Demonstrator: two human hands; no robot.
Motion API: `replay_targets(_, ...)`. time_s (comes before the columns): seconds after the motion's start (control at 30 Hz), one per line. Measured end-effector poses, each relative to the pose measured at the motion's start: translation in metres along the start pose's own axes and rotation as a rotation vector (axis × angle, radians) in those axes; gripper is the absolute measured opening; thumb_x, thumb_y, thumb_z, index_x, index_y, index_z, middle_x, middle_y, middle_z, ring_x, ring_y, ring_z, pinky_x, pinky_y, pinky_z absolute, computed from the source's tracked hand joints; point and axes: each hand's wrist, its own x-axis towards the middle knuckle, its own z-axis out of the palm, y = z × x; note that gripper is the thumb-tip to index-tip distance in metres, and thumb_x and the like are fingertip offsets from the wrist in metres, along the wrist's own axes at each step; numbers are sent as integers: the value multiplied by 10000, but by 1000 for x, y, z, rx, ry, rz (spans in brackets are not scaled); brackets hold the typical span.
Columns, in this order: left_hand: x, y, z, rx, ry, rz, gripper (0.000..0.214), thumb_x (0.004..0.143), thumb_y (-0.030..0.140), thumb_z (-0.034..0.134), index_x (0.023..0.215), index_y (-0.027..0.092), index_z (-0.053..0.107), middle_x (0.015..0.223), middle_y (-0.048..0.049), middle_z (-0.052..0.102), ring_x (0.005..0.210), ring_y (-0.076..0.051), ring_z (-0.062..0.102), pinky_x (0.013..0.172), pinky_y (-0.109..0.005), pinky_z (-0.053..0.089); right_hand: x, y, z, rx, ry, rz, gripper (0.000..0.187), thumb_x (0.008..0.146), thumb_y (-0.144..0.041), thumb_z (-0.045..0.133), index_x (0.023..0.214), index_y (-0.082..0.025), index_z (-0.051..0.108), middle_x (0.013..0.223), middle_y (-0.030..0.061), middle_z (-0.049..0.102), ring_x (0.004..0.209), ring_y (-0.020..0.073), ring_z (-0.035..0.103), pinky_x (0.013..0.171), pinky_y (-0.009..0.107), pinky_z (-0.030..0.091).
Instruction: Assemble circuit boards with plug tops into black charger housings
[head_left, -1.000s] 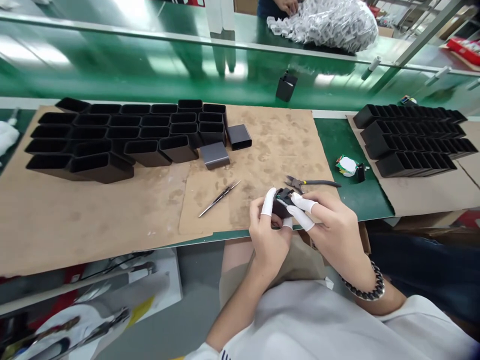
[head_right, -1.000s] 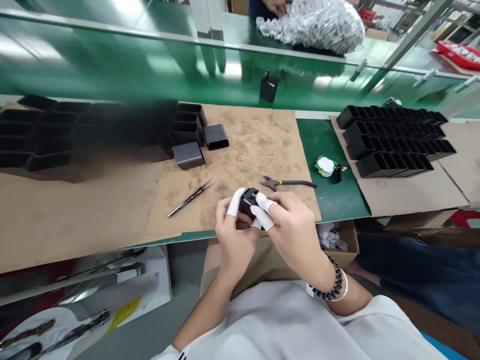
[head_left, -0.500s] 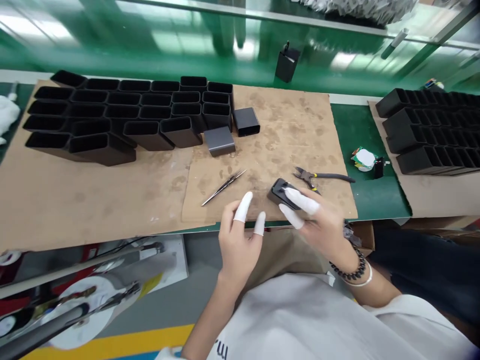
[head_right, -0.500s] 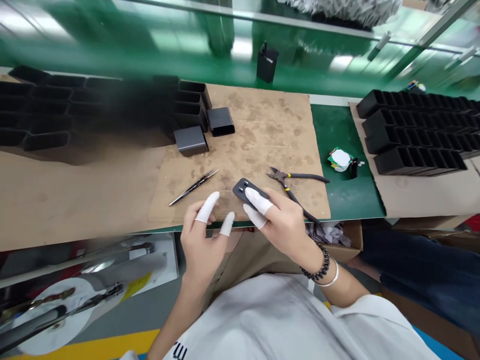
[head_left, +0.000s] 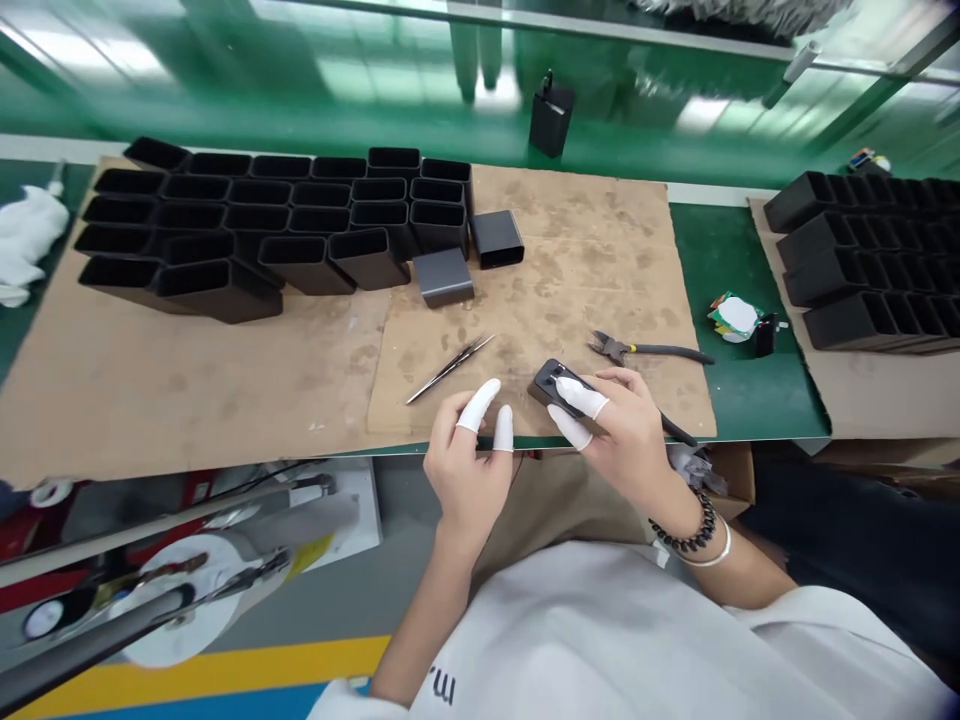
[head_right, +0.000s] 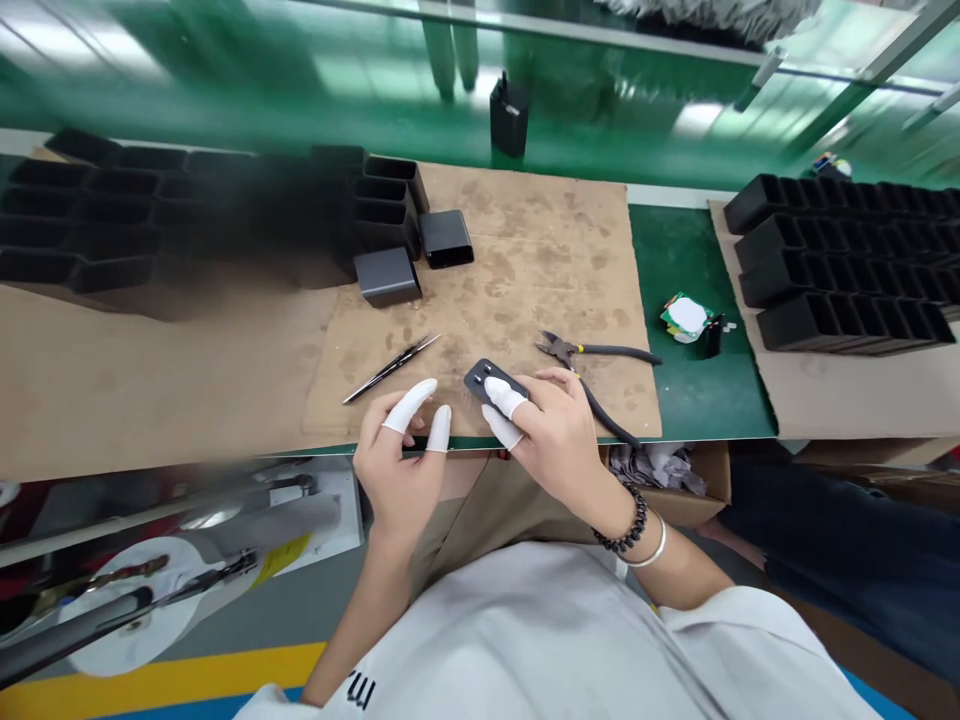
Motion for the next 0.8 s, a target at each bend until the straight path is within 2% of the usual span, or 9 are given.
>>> replay_targets(0.1, -1, 2, 0, 13, -23, -18, 269, 974, 212, 675, 1230, 227, 754, 1026, -49, 727, 822, -130, 662, 760, -255, 546, 1, 0, -2, 4, 13, -4, 165, 980, -190, 690, 1118, -254, 754, 994, 54, 842, 835, 200, 767, 907, 449, 606)
replay_targets(0.27, -2, 2, -4, -53, -48, -10, 277, 976, 173, 662, 1234, 224, 748, 1007, -30, 706, 784, -112, 625, 777, -248, 541, 0, -5, -14, -46, 109, -9, 214, 973, -213, 712, 1171, -292, 719, 1040, 46, 832, 873, 211, 760, 955, 462, 579)
replay_targets(0.37, -3, 1, -5, -31, -53, -21, 274, 980, 185, 651, 1231, 230, 750, 1013, -31, 708, 780, -120, 630, 780, -263, 541, -5, -3, -5, -82, 59, 13, 107, 1006, -241, 659, 1078, -259, 736, 976, 67, 825, 820, 213, 735, 837, 431, 546)
replay_targets(0.43, -3, 1, -4, 1, -68, -14, 297, 974, 199, 661, 1259, 235, 737, 1053, -44, 717, 854, -144, 667, 827, -285, 552, -7, 0, 4, -19, -8, 87, 106, 1013, -270, 644, 1021, -237, 744, 883, 68, 807, 774, 211, 711, 788, 412, 523)
replay_targets(0.53, -4, 3, 0, -41, -113, 92, 564, 902, 303, 786, 1440, 249, 622, 1297, -108, 695, 1220, -262, 671, 1069, -407, 541, -7, -3, 10, 341, 19, 385, 175, 944, -391, 735, 1032, -240, 725, 960, 76, 807, 894, 239, 735, 847, 422, 561)
replay_targets(0.6, -5, 7, 4, -153, -148, 164, 823, 842, 352, 859, 1569, 263, 484, 1474, -144, 621, 1456, -329, 544, 1207, -486, 467, -5, -13, 7, 745, 105, 673, 298, 870, -470, 806, 1053, -272, 680, 1115, 51, 800, 1001, 235, 743, 876, 400, 599)
replay_targets(0.63, -6, 10, 5, -225, -154, 168, 875, 836, 343, 867, 1597, 273, 441, 1525, -145, 594, 1512, -336, 499, 1240, -498, 444, -4, -19, 3, 955, 118, 824, 342, 842, -500, 830, 1054, -290, 663, 1149, 25, 792, 1003, 222, 745, 876, 383, 613)
replay_targets(0.7, -4, 17, 6, -380, -141, 118, 830, 851, 275, 849, 1582, 285, 457, 1540, -121, 606, 1510, -310, 525, 1240, -465, 466, -1, -32, -6, 1312, 56, 1070, 370, 813, -545, 854, 1026, -310, 665, 1075, -24, 793, 896, 185, 746, 838, 346, 630)
replay_targets(0.8, 4, 31, 3, -559, -56, 42, 535, 856, 215, 830, 1361, 256, 659, 1370, -72, 728, 1284, -239, 704, 1125, -363, 563, 1, -43, -18, 1657, -116, 1227, 373, 806, -579, 859, 1012, -299, 722, 937, -29, 797, 805, 170, 746, 781, 316, 639)
